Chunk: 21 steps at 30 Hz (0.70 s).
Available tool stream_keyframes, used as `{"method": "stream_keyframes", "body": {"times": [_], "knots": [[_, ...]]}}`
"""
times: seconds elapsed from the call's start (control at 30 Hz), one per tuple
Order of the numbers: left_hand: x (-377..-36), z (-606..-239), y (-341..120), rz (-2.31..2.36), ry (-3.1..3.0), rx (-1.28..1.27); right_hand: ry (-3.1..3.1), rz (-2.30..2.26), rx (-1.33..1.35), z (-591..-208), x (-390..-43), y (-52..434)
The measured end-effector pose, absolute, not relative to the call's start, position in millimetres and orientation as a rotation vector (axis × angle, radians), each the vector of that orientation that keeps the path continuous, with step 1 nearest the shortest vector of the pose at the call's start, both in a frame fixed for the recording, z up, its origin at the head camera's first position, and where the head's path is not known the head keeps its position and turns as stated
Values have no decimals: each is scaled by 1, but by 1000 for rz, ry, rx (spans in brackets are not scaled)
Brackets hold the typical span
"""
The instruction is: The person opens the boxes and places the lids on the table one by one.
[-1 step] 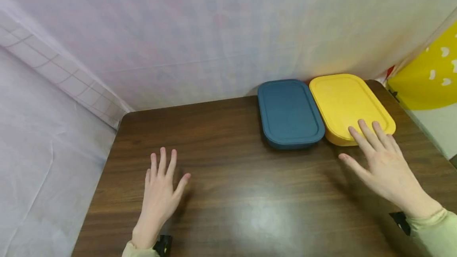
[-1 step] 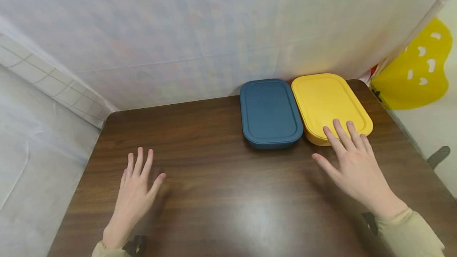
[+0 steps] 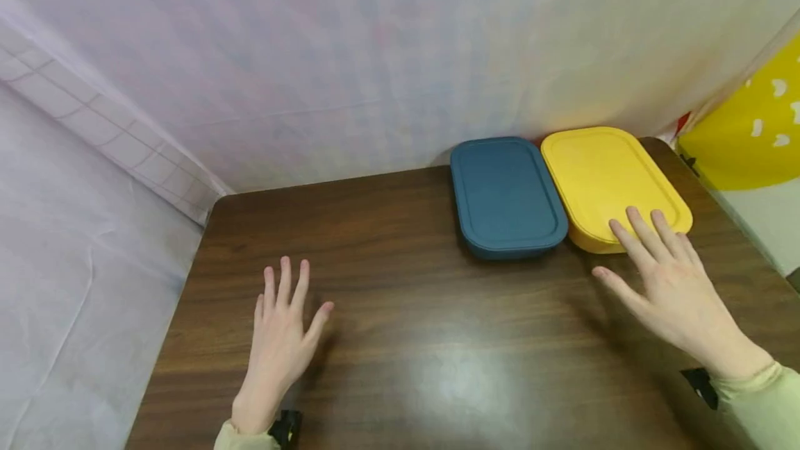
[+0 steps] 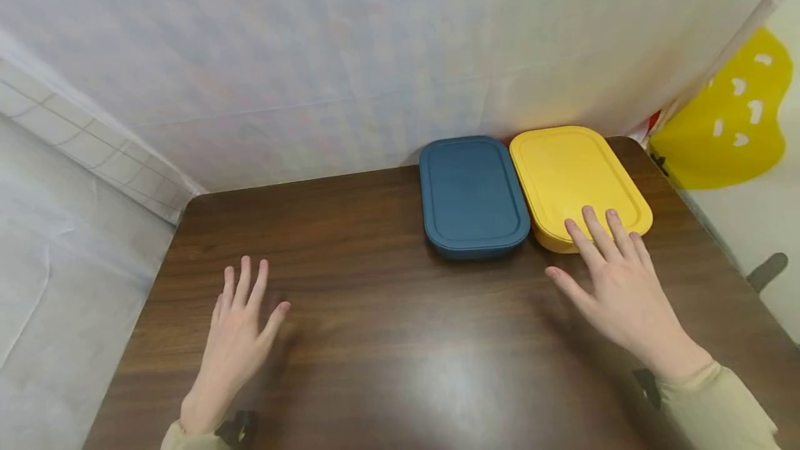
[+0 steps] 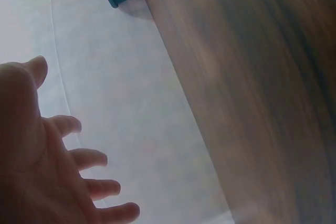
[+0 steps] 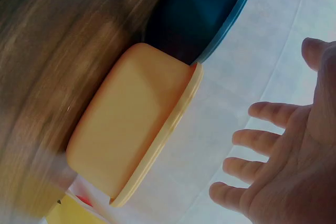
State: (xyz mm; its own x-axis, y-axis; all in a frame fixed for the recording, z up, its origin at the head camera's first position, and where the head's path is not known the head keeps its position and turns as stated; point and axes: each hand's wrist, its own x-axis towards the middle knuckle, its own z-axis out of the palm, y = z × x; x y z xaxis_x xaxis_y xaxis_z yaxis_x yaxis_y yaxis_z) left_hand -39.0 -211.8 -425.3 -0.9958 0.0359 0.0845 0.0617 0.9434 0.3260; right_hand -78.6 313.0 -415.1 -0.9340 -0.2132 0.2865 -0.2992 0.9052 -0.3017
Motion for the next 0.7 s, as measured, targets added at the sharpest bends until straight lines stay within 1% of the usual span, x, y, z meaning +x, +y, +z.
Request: {"method": "stream_keyframes", "body": {"times": [0.17, 0.43, 0.7], "knots": [[-40, -426, -208, -627, -2982, -81, -2814, 541, 425, -416, -85, 306], [-62, -442, -187, -1034, -2910, -88, -2840, 586, 455, -419, -107, 290], [-77, -444, -147, -1237, -2855, -197, -2843, 599, 480, -427, -120, 271]]}}
